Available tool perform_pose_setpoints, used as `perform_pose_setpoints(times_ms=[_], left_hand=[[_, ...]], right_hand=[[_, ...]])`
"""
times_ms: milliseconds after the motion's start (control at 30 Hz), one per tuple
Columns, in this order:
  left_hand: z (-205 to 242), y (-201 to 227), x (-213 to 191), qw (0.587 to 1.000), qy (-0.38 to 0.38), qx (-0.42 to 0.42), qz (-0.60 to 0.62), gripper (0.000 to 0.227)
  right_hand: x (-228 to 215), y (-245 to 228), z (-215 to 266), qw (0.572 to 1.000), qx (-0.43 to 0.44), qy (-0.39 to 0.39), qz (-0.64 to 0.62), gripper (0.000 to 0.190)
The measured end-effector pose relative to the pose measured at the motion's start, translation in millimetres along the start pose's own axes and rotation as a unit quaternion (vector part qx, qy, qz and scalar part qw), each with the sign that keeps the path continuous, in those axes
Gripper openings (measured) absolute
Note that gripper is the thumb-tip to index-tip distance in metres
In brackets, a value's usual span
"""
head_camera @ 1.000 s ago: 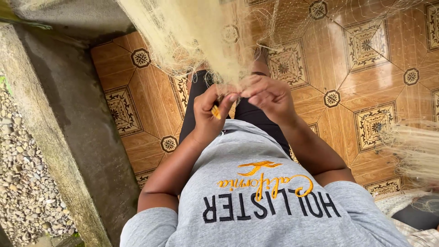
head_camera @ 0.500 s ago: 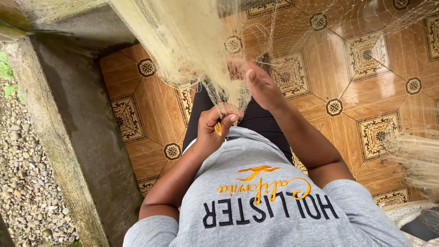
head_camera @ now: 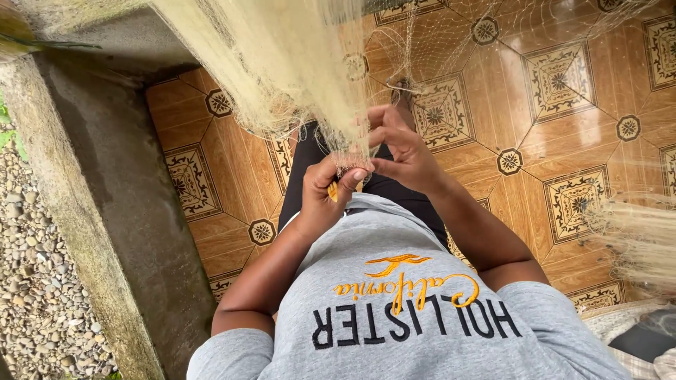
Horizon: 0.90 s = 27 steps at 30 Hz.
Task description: Weaving or repairing a fine-mesh fishing net using a shuttle and scissors while seated on the floor.
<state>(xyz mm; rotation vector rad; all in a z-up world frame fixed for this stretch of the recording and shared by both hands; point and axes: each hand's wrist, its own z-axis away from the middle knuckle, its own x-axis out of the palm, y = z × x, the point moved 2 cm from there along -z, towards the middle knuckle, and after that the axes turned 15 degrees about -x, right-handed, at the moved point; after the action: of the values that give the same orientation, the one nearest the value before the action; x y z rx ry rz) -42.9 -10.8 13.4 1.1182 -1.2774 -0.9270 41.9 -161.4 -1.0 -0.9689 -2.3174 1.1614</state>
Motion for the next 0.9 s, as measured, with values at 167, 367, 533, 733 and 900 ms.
perform_pose_setpoints(times_ms=[167, 367, 533, 733, 900], left_hand=[[-1, 1, -9, 1.000, 0.018, 0.001, -0.015, 0.011], [-3, -19, -24, 0.998, 0.058, -0.005, -0.023, 0.014], [-19, -24, -34, 0.997, 0.065, 0.000, -0.047, 0.013], [-46, -2, -47, 0.995, 0.087, -0.005, -0.046, 0.019], [-60, 5, -44, 0.994, 0.099, 0.004, -0.041, 0.024]], right_hand=[[-23, 22, 13, 0.997, -0.005, 0.064, -0.032, 0.005], [-45, 11, 10, 0.989, -0.037, 0.145, 0.000, 0.015], [-73, 1, 9, 0.978, -0.028, 0.208, -0.005, 0.009], [-126, -8, 15, 0.961, -0.054, 0.270, -0.006, 0.005], [-142, -10, 12, 0.946, -0.061, 0.318, -0.007, 0.005]])
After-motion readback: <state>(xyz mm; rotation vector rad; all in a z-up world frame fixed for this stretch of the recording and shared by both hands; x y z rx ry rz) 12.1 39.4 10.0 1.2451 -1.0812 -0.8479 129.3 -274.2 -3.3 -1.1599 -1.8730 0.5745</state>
